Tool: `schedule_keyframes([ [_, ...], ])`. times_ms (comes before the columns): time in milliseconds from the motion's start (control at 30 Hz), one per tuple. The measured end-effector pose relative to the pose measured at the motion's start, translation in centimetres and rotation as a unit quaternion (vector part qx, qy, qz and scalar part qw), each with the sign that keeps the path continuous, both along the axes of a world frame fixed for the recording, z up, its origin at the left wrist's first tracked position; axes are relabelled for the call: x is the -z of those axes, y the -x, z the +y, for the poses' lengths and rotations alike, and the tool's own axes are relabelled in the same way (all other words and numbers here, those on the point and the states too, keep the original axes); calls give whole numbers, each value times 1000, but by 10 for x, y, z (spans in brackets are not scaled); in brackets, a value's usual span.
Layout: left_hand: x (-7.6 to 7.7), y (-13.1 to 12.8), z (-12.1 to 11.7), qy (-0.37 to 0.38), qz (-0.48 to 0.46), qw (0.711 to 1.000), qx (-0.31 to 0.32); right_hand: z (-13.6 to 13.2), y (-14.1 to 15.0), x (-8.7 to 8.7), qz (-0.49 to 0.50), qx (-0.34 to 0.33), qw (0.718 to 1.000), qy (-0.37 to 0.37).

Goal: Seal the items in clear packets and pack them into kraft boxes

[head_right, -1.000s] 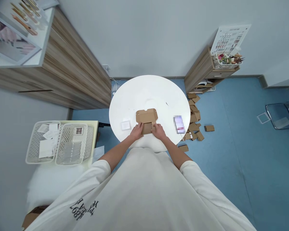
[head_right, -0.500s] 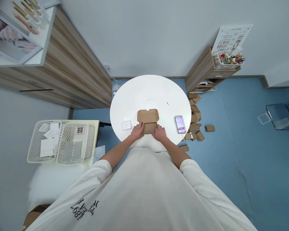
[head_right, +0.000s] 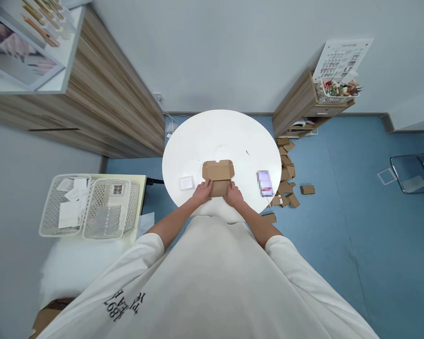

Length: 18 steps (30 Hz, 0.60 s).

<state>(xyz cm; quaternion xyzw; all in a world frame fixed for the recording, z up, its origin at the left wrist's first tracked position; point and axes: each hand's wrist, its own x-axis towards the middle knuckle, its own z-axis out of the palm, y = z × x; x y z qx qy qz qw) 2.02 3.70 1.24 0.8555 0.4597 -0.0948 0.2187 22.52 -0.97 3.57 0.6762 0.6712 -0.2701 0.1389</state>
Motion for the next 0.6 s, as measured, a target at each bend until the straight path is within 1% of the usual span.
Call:
schedule_keyframes([
  [133, 1, 1, 2, -3, -1, 1000, 3, 1, -12, -3, 27, -50, 998, -29],
  [267, 0, 2, 4, 3, -12, 1000, 6, 10, -15, -2, 6, -93, 996, -16],
  [367, -4, 4, 3, 14, -25, 1000, -2, 18, -13, 0, -13, -100, 995, -2],
  [467, -9, 9, 1, 25, -51, 998, -10, 22, -10, -1, -23, -92, 995, 9],
  [533, -13, 19, 0, 21, -80, 996, -38, 24, -9, -3, -24, -88, 996, 15],
  [600, -15, 34, 2, -1, -105, 989, -106, 25, -8, -5, -22, -87, 996, 18],
])
